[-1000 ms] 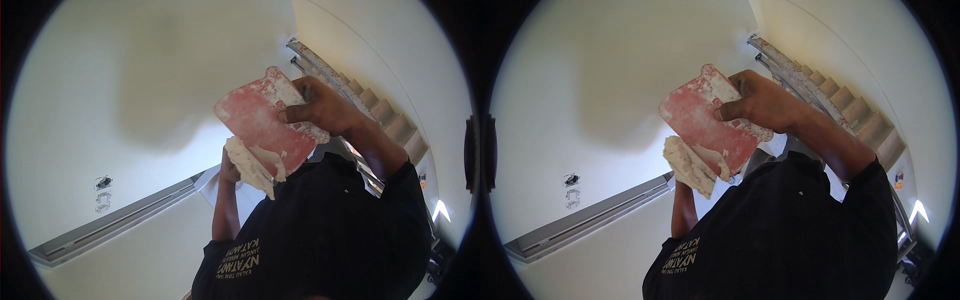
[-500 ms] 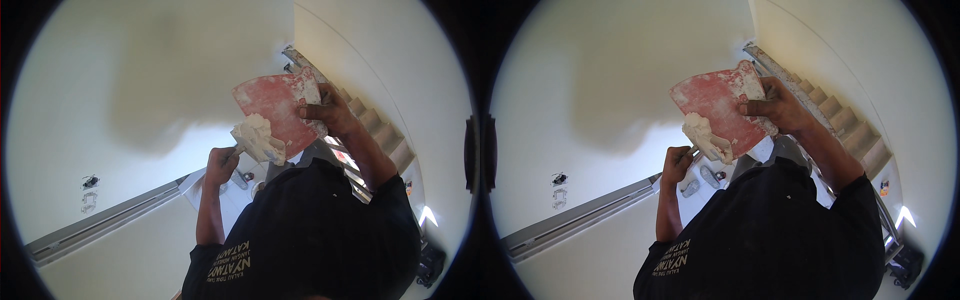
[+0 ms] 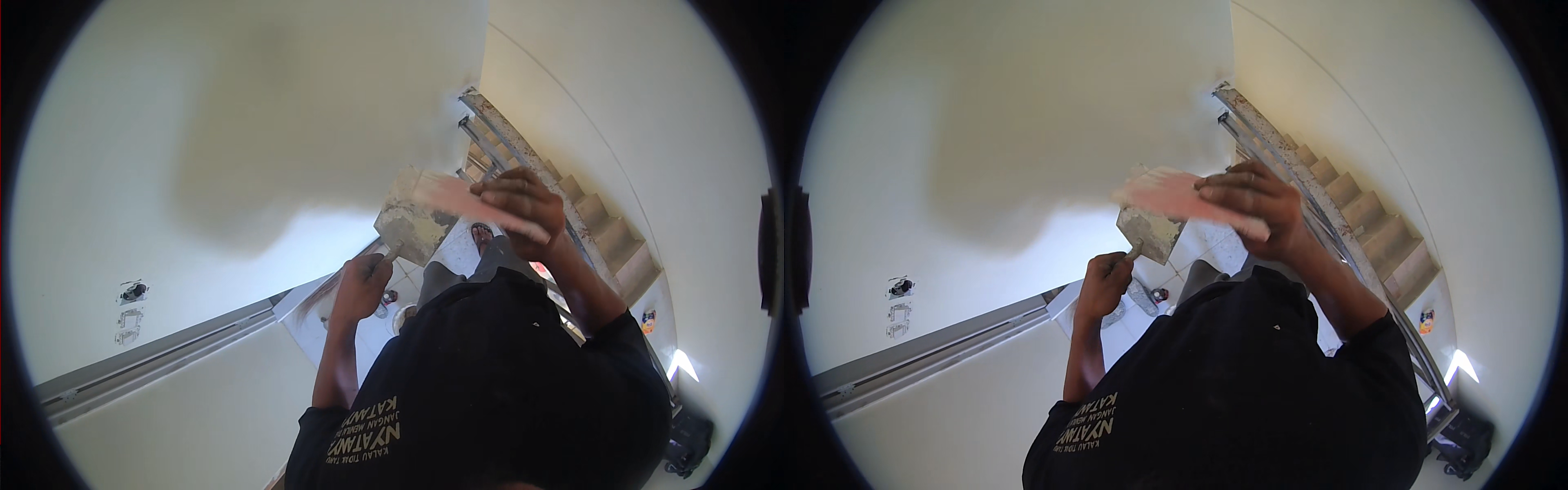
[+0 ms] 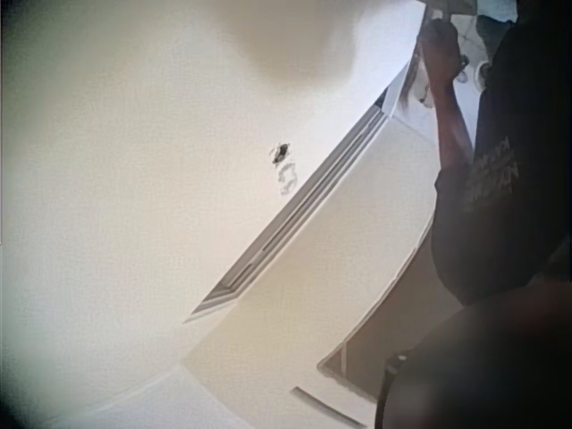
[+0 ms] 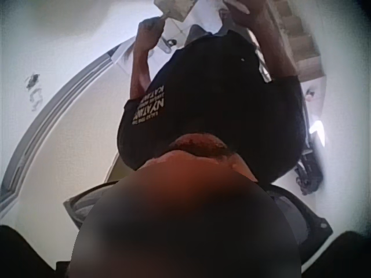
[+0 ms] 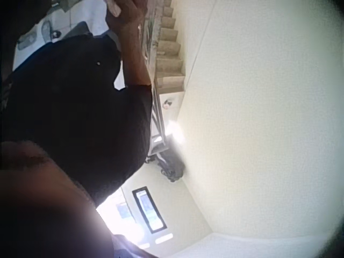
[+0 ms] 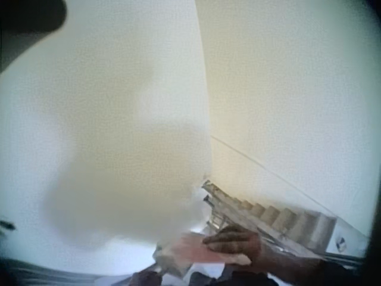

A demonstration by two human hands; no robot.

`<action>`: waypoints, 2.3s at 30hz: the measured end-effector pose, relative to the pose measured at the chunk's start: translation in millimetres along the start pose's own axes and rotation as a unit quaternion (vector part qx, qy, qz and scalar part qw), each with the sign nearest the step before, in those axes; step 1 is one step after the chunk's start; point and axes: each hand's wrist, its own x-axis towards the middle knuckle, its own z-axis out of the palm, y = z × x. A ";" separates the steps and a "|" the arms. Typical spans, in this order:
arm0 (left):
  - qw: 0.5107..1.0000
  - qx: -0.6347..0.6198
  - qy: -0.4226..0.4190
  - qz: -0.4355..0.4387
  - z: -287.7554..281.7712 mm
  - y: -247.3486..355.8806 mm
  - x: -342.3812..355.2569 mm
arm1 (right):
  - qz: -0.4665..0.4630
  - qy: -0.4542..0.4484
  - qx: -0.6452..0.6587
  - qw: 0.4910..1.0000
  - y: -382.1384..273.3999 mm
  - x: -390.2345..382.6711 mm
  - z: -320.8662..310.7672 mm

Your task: Apply plaster or joint compound to a wall near a staircase using a trowel and a putty knife.

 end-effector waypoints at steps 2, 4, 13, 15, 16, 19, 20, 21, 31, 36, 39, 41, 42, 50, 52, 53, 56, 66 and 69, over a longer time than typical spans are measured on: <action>1.000 -0.013 0.009 -0.023 1.0 7.8 -4.1 | -0.059 -0.017 -0.040 0.997 -4.9 -4.8 5.8; 0.999 -0.014 0.018 -0.034 2.2 26.1 -13.4 | -0.072 -0.045 -0.120 0.989 -9.5 -7.5 7.9; 0.995 0.027 0.098 -0.016 13.8 1.7 -19.8 | 0.036 -0.089 -0.230 0.968 30.9 -34.7 4.4; 0.994 0.025 0.107 -0.010 14.3 -3.1 -19.0 | 0.139 -0.047 -0.205 0.968 27.6 -45.8 11.3; 0.995 -0.029 0.090 -0.007 12.9 -7.6 -21.9 | 0.233 -0.006 -0.170 0.957 25.9 -49.3 15.0; 0.996 -0.078 0.030 -0.026 14.0 -24.3 -26.9 | 0.481 0.082 0.009 0.873 23.6 -65.3 25.0; 0.986 -0.160 0.020 -0.046 20.4 -23.1 -29.0 | 0.524 0.115 0.102 0.838 32.9 -78.0 26.0; 0.968 -0.241 0.012 -0.067 23.9 -22.5 -29.7 | 0.527 0.117 0.099 0.836 32.6 -81.2 26.9; 0.945 -0.314 -0.057 -0.072 14.2 -18.8 -38.1 | 0.524 0.224 0.384 0.727 15.5 -88.6 30.6; 0.955 -0.281 -0.070 -0.063 5.1 -14.0 -44.2 | 0.426 0.062 0.178 0.885 -8.2 -70.3 26.1; 0.962 -0.257 -0.068 -0.068 -0.1 -10.2 -46.3 | 0.357 0.021 0.032 0.933 -30.5 -53.7 32.7; 0.965 -0.247 -0.064 -0.069 -4.3 -11.2 -52.3 | 0.401 0.112 0.105 0.903 -22.7 -67.5 32.5; 0.960 -0.258 -0.083 -0.078 -7.8 -13.9 -52.2 | 0.384 0.147 0.165 0.897 -25.3 -62.3 34.2; 0.924 -0.312 -0.189 -0.114 -30.1 -38.4 -62.2 | 0.203 0.204 0.295 0.911 -36.8 -45.0 37.0; 0.910 -0.325 -0.234 -0.107 -34.4 -40.1 -62.7 | 0.181 0.182 0.316 0.914 -39.0 -42.6 36.4; 0.910 -0.326 -0.233 -0.105 -35.6 -42.4 -62.2 | 0.177 0.170 0.308 0.919 -42.8 -41.5 36.9; 0.890 -0.360 -0.271 -0.067 -37.9 -47.2 -62.5 | 0.158 0.133 0.259 0.944 -54.0 -38.9 37.7; 0.873 -0.395 -0.286 -0.001 -34.7 -51.1 -62.9 | 0.093 0.008 0.184 0.978 -59.4 -28.8 33.3; 0.891 -0.374 -0.256 0.025 -37.0 -44.8 -63.3 | 0.185 -0.010 -0.014 0.983 -54.2 -38.6 27.9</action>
